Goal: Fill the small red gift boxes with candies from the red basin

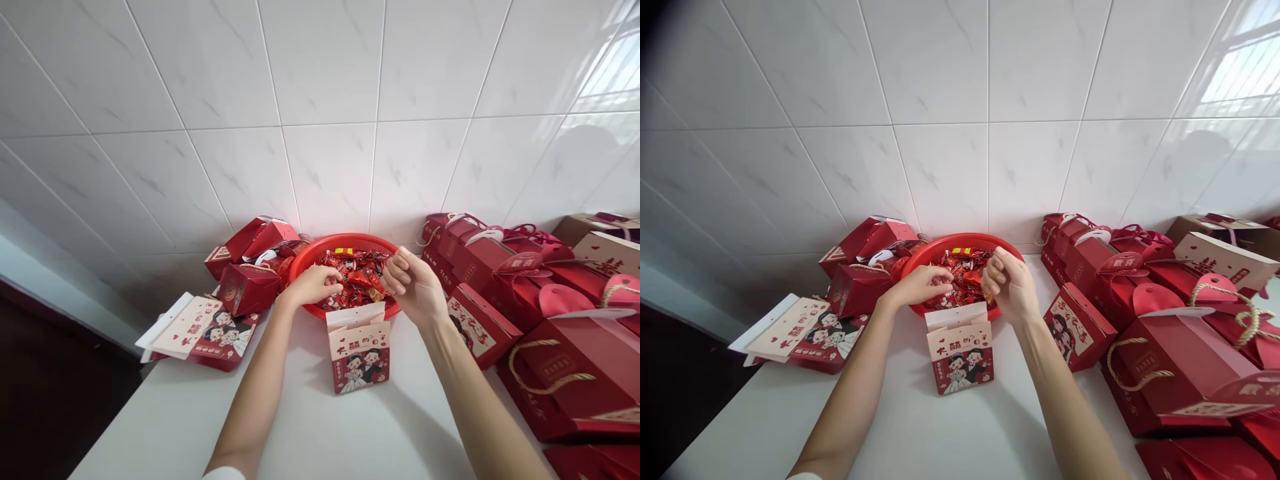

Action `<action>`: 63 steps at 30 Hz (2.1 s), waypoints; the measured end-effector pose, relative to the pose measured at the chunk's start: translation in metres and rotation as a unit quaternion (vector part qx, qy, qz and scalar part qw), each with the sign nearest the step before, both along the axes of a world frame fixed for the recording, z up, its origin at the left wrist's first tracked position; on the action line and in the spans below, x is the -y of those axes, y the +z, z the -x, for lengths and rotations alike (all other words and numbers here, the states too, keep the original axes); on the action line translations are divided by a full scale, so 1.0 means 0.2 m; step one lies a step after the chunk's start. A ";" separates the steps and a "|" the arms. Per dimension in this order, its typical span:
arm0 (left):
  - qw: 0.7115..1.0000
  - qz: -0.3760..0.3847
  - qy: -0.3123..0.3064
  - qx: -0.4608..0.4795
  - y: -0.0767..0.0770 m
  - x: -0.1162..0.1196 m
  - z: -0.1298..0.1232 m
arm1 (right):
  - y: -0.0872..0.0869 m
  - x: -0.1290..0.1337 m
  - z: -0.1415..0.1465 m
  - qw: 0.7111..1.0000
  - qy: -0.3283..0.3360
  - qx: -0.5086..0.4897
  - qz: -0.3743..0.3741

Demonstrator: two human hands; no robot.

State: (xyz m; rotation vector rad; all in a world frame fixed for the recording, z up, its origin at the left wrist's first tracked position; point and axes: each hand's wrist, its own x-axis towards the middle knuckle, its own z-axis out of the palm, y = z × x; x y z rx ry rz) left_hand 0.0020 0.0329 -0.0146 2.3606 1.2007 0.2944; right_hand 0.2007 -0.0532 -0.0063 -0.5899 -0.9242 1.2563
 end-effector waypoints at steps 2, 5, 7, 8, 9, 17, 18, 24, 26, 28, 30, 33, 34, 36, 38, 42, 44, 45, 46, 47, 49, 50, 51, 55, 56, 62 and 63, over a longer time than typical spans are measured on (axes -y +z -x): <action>0.998 0.027 -0.011 -0.050 -0.02 -0.02 0.01 | -0.04 -0.11 -0.04 0.996 -0.065 0.065 -0.004; 0.989 0.077 -0.048 -0.114 -0.06 -0.04 0.00 | -0.13 -0.26 -0.08 0.971 -0.121 0.207 0.009; 0.982 0.107 -0.070 -0.137 -0.09 -0.06 -0.02 | -0.19 -0.34 -0.10 0.941 -0.116 0.319 0.019; 0.980 0.116 -0.080 -0.144 -0.11 -0.06 -0.03 | -0.21 -0.37 -0.11 0.922 -0.105 0.371 0.017; 0.978 0.116 -0.089 -0.148 -0.12 -0.07 -0.03 | -0.23 -0.39 -0.11 0.904 -0.089 0.417 0.010; 0.961 0.068 -0.125 -0.237 -0.13 -0.09 -0.13 | -0.31 -0.42 -0.11 0.820 0.122 0.559 0.013; 0.958 0.058 -0.123 -0.254 -0.13 -0.08 -0.16 | -0.31 -0.42 -0.11 0.811 0.127 0.571 0.012; 0.945 0.068 -0.132 -0.291 -0.13 -0.04 -0.23 | -0.29 -0.41 -0.11 0.792 0.156 0.591 -0.011; 0.947 0.077 -0.117 -0.288 -0.13 -0.03 -0.23 | -0.29 -0.41 -0.11 0.794 0.165 0.585 -0.020; 0.951 0.084 -0.104 -0.278 -0.13 -0.03 -0.23 | -0.29 -0.40 -0.11 0.796 0.178 0.579 -0.025; 0.955 0.082 -0.092 -0.271 -0.13 -0.02 -0.22 | -0.29 -0.40 -0.11 0.793 0.180 0.582 -0.026; 0.963 0.064 -0.054 -0.256 -0.14 -0.03 -0.21 | -0.30 -0.41 -0.11 0.790 0.154 0.593 -0.023; 0.967 0.057 -0.037 -0.244 -0.15 -0.03 -0.20 | -0.30 -0.41 -0.12 0.792 0.143 0.593 -0.023; 0.979 0.040 0.000 -0.201 -0.17 -0.04 -0.19 | -0.31 -0.42 -0.12 0.803 0.119 0.584 -0.028; 0.991 0.035 0.035 -0.122 -0.19 -0.06 -0.18 | -0.32 -0.43 -0.13 0.822 0.077 0.564 -0.027; 0.991 0.052 0.089 0.088 -0.20 -0.08 -0.17 | -0.33 -0.43 -0.14 0.864 -0.028 0.502 -0.026; 0.977 0.082 0.092 0.172 -0.19 -0.08 -0.17 | -0.33 -0.43 -0.14 0.879 -0.037 0.474 -0.023; 0.970 0.104 0.086 0.202 -0.19 -0.08 -0.17 | -0.32 -0.43 -0.15 0.886 -0.027 0.462 -0.022; 0.964 0.126 0.077 0.223 -0.18 -0.07 -0.17 | -0.32 -0.43 -0.15 0.893 -0.011 0.450 -0.024; 0.959 0.143 0.068 0.234 -0.18 -0.07 -0.17 | -0.32 -0.43 -0.15 0.898 0.010 0.438 -0.030; 0.958 0.154 0.056 0.237 -0.19 -0.08 -0.17 | -0.31 -0.42 -0.15 0.907 0.053 0.414 -0.054; 0.960 0.151 0.050 0.232 -0.19 -0.08 -0.17 | -0.31 -0.42 -0.15 0.911 0.067 0.403 -0.063; 0.962 0.140 0.045 0.228 -0.20 -0.08 -0.17 | -0.31 -0.41 -0.15 0.914 0.075 0.393 -0.067; 0.977 0.011 0.034 0.208 -0.21 -0.08 -0.17 | -0.28 -0.39 -0.15 0.936 0.077 0.343 -0.013; 0.978 -0.030 0.042 0.200 -0.22 -0.09 -0.17 | -0.27 -0.39 -0.14 0.941 0.076 0.328 0.012; 0.967 -0.192 0.091 0.140 -0.24 -0.09 -0.17 | -0.24 -0.37 -0.14 0.961 0.094 0.234 0.110; 0.966 -0.202 0.094 0.128 -0.23 -0.09 -0.17 | -0.23 -0.37 -0.15 0.963 0.103 0.222 0.113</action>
